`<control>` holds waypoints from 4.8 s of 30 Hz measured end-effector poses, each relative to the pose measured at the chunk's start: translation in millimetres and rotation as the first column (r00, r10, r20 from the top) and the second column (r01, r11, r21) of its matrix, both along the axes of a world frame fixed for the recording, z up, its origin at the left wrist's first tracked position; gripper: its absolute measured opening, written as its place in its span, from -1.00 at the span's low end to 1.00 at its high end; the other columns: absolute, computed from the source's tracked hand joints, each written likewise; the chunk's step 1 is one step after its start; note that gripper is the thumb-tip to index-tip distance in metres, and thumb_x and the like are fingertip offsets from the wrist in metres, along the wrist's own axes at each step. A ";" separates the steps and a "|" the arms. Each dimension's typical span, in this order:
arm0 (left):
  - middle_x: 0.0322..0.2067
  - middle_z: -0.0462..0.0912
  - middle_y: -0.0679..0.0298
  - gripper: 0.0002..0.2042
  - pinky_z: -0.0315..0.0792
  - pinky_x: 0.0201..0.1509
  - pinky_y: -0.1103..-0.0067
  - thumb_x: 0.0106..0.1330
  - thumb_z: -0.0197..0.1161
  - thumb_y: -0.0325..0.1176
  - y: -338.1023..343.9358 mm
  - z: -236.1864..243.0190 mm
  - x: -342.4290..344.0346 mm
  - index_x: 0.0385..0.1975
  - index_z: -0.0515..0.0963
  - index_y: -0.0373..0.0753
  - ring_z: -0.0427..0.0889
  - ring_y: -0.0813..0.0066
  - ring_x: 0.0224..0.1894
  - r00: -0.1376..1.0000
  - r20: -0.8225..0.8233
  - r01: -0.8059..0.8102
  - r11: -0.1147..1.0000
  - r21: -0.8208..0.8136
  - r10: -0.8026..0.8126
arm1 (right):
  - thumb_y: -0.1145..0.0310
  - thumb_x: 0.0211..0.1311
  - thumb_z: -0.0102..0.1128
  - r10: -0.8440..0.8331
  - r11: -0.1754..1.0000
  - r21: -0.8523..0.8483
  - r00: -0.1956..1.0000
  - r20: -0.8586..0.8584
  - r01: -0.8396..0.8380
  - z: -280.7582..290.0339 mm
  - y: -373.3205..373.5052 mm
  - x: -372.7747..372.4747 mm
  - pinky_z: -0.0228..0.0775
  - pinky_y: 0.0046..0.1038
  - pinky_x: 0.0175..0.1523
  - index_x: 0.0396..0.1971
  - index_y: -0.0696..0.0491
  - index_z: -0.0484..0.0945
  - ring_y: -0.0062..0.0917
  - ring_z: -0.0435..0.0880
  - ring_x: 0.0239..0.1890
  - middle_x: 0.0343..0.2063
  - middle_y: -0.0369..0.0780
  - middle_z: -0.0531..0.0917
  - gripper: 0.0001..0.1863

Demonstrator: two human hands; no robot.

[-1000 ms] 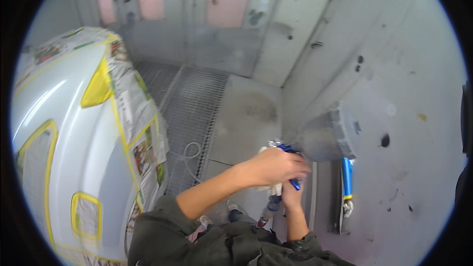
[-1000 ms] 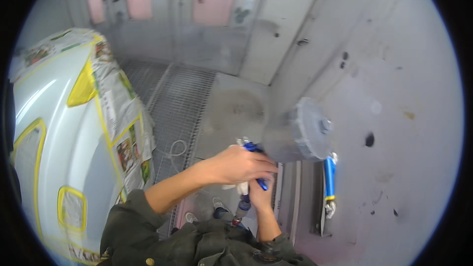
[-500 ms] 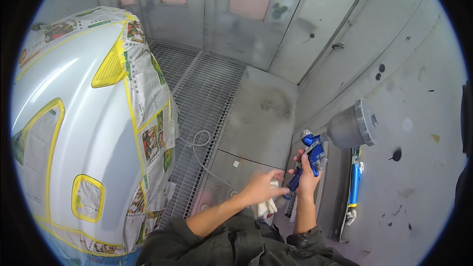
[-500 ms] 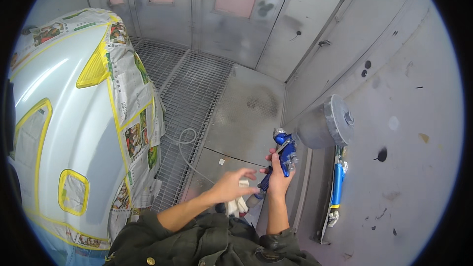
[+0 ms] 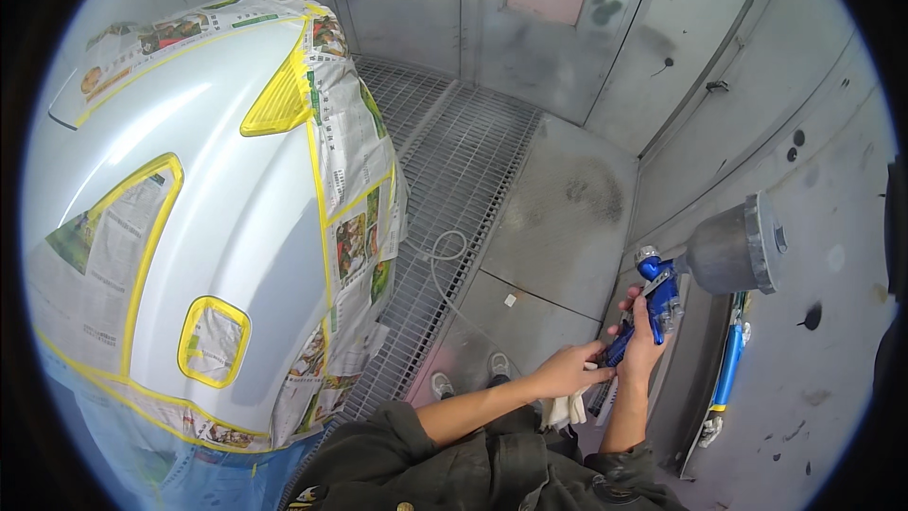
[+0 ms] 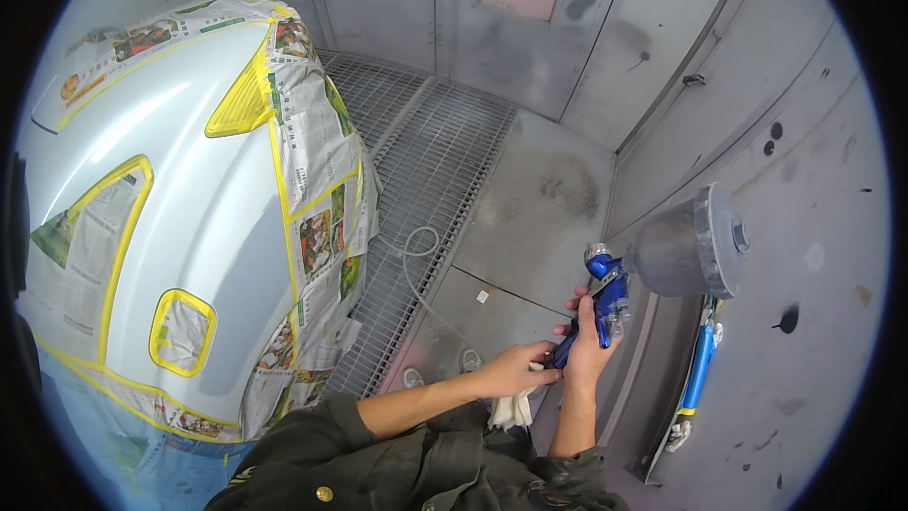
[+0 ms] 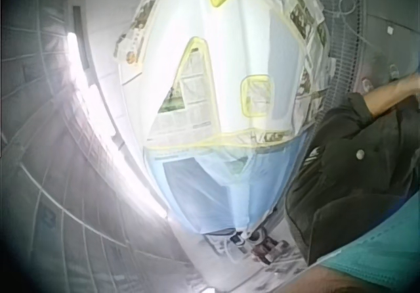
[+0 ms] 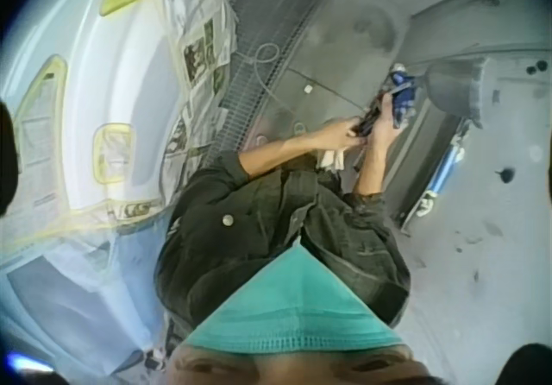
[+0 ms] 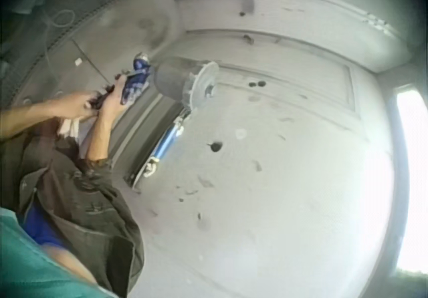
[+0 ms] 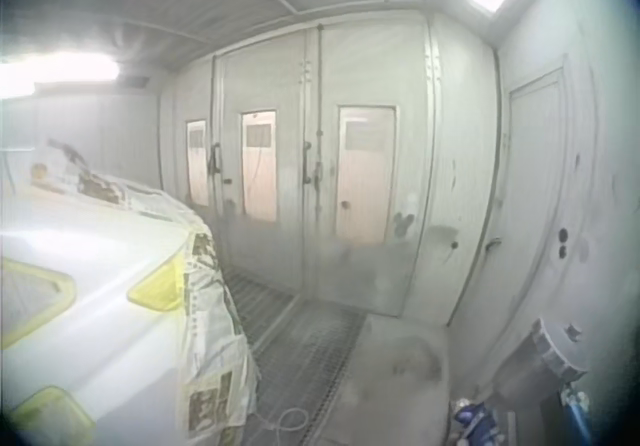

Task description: The person wipes the hood of a white car with a cloth, then uses a blue spray gun to apply paint to the hood. The car is masked with newspaper and tape to protect surrounding areas.

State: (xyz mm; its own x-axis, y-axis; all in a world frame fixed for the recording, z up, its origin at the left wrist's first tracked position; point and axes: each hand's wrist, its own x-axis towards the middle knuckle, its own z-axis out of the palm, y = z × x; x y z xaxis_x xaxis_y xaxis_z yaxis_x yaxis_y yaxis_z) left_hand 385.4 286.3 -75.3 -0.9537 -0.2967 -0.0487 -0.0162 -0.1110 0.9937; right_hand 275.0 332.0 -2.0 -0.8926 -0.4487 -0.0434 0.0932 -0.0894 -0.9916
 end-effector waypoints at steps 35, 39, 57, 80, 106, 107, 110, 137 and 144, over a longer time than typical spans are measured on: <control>-0.33 0.65 -0.11 -0.50 0.48 -0.15 0.26 0.24 0.35 -0.05 12.9 13.9 -3.0 -0.09 0.41 -0.37 0.67 -0.07 -0.24 0.965 0.191 0.226 0.941 -0.252 -0.180 | 0.42 0.37 0.16 0.010 0.995 -0.103 0.996 0.093 0.000 3.9 30.5 0.8 0.68 -0.47 -0.41 0.10 0.17 0.48 -0.50 0.67 -0.12 -0.03 -0.14 0.64 -0.66; -0.37 0.64 -0.16 -0.53 0.47 -0.17 0.19 0.28 0.29 -0.04 20.0 9.0 -5.1 -0.13 0.40 -0.37 0.66 -0.19 -0.25 0.975 0.198 0.155 0.942 -0.297 -0.098 | 0.41 0.29 0.25 0.003 0.996 -0.089 0.995 0.103 0.006 8.5 32.3 3.0 0.61 -0.51 -0.33 0.01 0.17 0.53 -0.54 0.67 -0.19 -0.14 -0.18 0.67 -0.68; -0.27 0.65 -0.17 -0.52 0.46 -0.07 0.19 0.29 0.25 -0.04 20.2 -1.1 4.6 -0.06 0.39 -0.37 0.64 -0.21 -0.14 0.974 0.224 0.093 0.964 -0.249 -0.036 | 0.34 0.22 0.25 0.306 0.832 0.458 0.428 -0.850 0.315 28.8 71.8 -26.5 0.28 -0.24 -0.54 -0.68 0.11 0.39 -0.23 0.51 -0.65 -0.71 -0.14 0.46 -0.67; -0.35 0.64 -0.17 -0.55 0.46 -0.14 0.17 0.27 0.27 -0.08 14.4 -7.1 9.4 -0.08 0.41 -0.34 0.63 -0.25 -0.20 0.981 0.195 0.035 0.969 -0.246 0.014 | 0.37 0.18 0.33 0.159 0.892 0.319 0.440 -0.884 0.319 35.0 53.6 -8.3 0.24 -0.28 -0.59 -0.70 0.06 0.39 -0.31 0.47 -0.70 -0.74 -0.19 0.45 -0.66; -0.22 0.65 -0.13 -0.53 0.47 -0.03 0.26 0.28 0.28 -0.13 5.0 -3.4 -2.9 0.01 0.42 -0.38 0.64 -0.05 -0.11 0.979 0.086 0.194 0.969 -0.154 -0.183 | 0.29 0.42 0.12 0.283 0.941 -0.223 0.954 0.101 -0.256 -14.5 26.8 -0.5 0.69 -0.42 -0.24 0.19 0.13 0.39 -0.42 0.61 0.08 0.06 -0.11 0.59 -0.58; -0.20 0.66 -0.08 -0.53 0.47 -0.02 0.30 0.29 0.29 -0.14 2.8 -0.3 -4.7 0.03 0.43 -0.38 0.65 0.04 -0.10 0.975 0.068 0.222 0.963 -0.153 -0.214 | 0.18 0.41 0.12 0.261 0.958 -0.141 0.963 0.062 -0.251 -14.8 29.3 -2.0 0.65 -0.54 -0.39 0.18 0.10 0.41 -0.50 0.61 0.03 0.02 -0.17 0.61 -0.54; -0.16 0.67 0.16 -0.62 0.47 -0.01 0.47 0.36 0.26 -0.23 2.6 -5.5 -4.1 0.04 0.47 -0.36 0.62 0.39 -0.08 0.977 -0.012 0.215 0.973 0.088 -0.215 | 0.23 0.43 0.10 0.194 0.976 -0.101 0.981 0.003 -0.192 -9.1 30.4 -5.5 0.64 -0.56 -0.44 0.14 0.11 0.44 -0.54 0.64 -0.10 -0.04 -0.18 0.62 -0.60; -0.25 0.72 0.13 -0.47 0.51 -0.06 0.52 0.13 0.48 -0.14 -36.5 24.3 27.0 0.05 0.58 -0.31 0.70 0.43 -0.23 0.998 0.060 0.024 0.996 -0.085 -0.019 | 0.43 0.38 0.11 0.078 0.992 -0.093 0.996 -0.038 -0.081 3.8 12.7 19.4 0.68 -0.47 -0.44 0.10 0.18 0.44 -0.48 0.66 -0.15 -0.07 -0.12 0.62 -0.67; -0.33 0.70 -0.06 -0.39 0.51 -0.10 0.22 0.16 0.41 0.00 -6.3 27.3 29.6 0.05 0.48 -0.36 0.69 -0.10 -0.24 0.976 0.215 0.096 0.958 -0.272 -0.036 | 0.42 0.39 0.10 0.240 0.963 -0.123 0.971 0.002 -0.238 1.8 0.8 28.4 0.68 -0.48 -0.46 0.13 0.19 0.42 -0.45 0.66 -0.08 -0.04 -0.11 0.62 -0.64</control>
State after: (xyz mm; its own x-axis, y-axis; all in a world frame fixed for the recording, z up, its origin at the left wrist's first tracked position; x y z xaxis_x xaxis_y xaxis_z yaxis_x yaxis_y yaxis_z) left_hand 415.0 280.0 -48.0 -0.9497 -0.2632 -0.1696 -0.2207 0.1785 0.9589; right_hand 303.4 332.8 -0.2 -0.7584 -0.6517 0.0109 0.1426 -0.1822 -0.9729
